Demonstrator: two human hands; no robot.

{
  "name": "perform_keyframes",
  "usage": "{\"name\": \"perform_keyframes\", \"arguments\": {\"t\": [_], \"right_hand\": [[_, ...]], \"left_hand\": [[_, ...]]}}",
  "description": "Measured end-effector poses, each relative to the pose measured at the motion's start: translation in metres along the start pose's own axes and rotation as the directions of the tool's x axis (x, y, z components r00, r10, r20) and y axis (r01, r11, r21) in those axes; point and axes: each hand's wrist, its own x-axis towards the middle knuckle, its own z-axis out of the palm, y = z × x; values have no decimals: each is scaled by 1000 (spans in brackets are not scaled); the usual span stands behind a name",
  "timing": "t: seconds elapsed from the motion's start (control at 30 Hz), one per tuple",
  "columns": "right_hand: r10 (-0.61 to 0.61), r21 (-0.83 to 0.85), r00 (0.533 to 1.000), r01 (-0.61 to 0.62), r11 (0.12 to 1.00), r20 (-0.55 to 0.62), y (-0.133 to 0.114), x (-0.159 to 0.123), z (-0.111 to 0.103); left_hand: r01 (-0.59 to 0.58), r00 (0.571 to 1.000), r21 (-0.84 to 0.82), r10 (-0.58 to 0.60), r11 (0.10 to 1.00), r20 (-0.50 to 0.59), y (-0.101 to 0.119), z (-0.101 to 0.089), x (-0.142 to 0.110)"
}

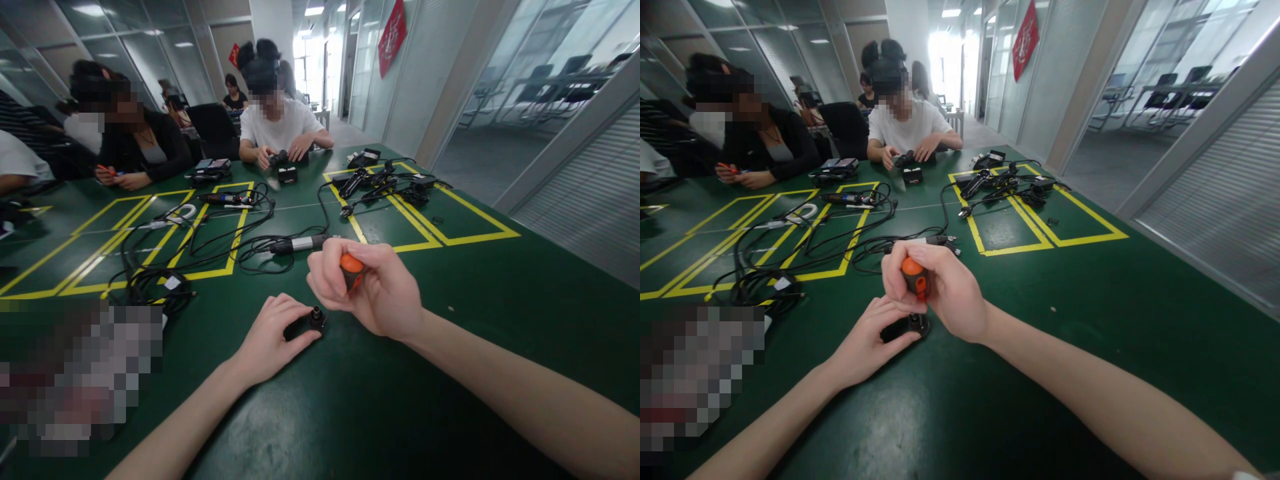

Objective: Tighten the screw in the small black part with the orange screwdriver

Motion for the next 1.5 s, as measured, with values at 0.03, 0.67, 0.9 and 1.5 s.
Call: {"name": "perform_keyframes", "arguments": {"t": [0.03, 0.67, 0.9, 1.5], "right_hand": [[11, 9, 1000, -11, 1000, -11, 0, 0, 0], [37, 24, 999, -37, 999, -21, 0, -2, 0], [30, 20, 1000, -30, 999, -7, -2, -3, -1], [43, 3, 999, -43, 999, -13, -1, -2, 0]], "left_hand": [[5, 1000, 6, -5, 1000, 4, 1, 0, 0], [-4, 1000, 10, 4, 1000, 1, 0, 0, 0], [-6, 1000, -16, 6, 1000, 4, 0, 0, 0], [-9, 1000, -4, 9, 1000, 1, 0, 1, 0]]}}
